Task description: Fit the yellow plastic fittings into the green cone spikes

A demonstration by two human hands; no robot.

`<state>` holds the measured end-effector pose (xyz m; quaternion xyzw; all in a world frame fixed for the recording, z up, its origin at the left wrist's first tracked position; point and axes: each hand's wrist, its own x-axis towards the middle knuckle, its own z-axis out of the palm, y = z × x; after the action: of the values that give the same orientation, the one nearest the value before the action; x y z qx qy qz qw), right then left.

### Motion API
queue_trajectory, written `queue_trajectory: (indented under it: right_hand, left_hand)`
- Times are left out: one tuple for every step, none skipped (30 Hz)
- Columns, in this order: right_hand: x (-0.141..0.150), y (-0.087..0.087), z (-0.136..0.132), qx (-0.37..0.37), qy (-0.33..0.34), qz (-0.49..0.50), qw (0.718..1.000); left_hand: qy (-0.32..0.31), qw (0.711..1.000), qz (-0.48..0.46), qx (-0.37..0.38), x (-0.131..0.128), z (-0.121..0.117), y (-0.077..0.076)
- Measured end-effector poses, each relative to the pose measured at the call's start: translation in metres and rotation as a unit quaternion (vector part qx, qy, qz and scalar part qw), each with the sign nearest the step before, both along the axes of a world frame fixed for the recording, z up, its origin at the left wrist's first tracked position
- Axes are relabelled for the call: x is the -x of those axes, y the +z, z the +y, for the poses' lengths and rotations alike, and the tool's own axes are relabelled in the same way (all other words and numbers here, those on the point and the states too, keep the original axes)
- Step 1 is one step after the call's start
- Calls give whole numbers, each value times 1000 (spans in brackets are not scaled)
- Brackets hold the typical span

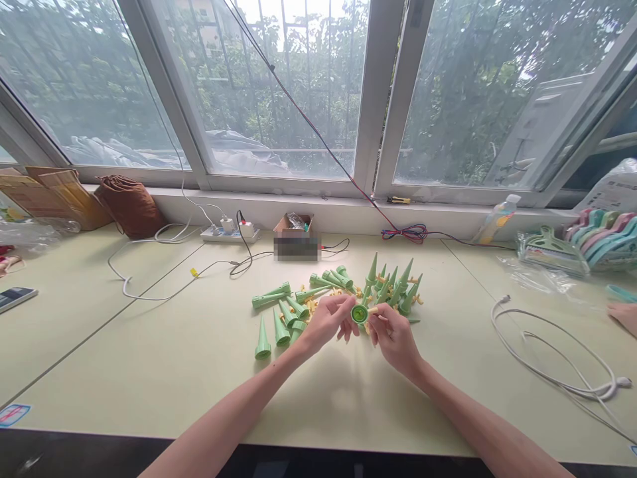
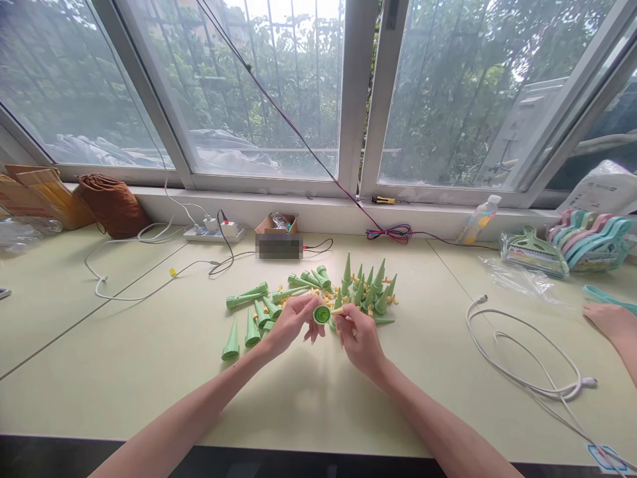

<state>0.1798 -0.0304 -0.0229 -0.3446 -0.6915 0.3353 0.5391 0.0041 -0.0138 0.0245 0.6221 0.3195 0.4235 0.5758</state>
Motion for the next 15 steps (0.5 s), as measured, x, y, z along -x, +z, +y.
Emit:
queue_trajectory:
  right_hand:
    - [0, 0, 0, 0, 0, -1, 1000]
    - [0, -1, 0, 1, 0, -2, 1000]
    - [0, -1, 0, 2, -1, -2, 1000]
    - [0, -1, -1, 3, -1, -3, 1000]
    - [-1, -1, -1, 4, -2, -3, 1000]
    - [-1, -1, -2, 4, -3, -3, 1000]
    - [-1, 0, -2, 5, -4, -3, 1000]
    - [-1, 0, -2, 5, -4, -3, 1000]
    - [-1, 1, -2, 5, -4, -4, 1000]
    - [-1, 2, -2, 5, -4, -4, 1000]
    - [-1, 2, -2, 6, -5, -5, 1000]
    - [0, 3, -2, 5, -5, -6, 1000]
    - [0, 3, -2, 4, -6, -8, 1000]
    - [0, 3, -2, 2, -7, -10, 1000]
    - [0, 4, -2, -1, -9, -13, 1000]
  left_hand:
    - [2, 1000, 5, -4, 0, 0, 1]
    - [5, 1000, 11, -8, 1, 0, 1]
    - [7, 1000, 17, -13, 1, 1, 2]
    - [9, 1000, 22, -18, 2, 1, 2]
    - [11, 999, 25, -24, 2, 2, 2]
    - [12, 999, 28, -28, 3, 2, 1]
    - [14, 999, 31, -33, 3, 3, 1]
    - [15, 999, 34, -37, 4, 3, 0]
    - [19, 998, 38, -41, 4, 4, 0]
    - [23, 998, 43, -45, 5, 4, -1]
    - [28, 997, 48, -51, 5, 4, -1]
    - [32, 996, 53, -57, 5, 4, -1]
    - [36, 996, 56, -65, 6, 3, -1]
    - [38, 995, 58, -73, 6, 3, 0]
    - [39, 994, 59, -82, 6, 2, 1]
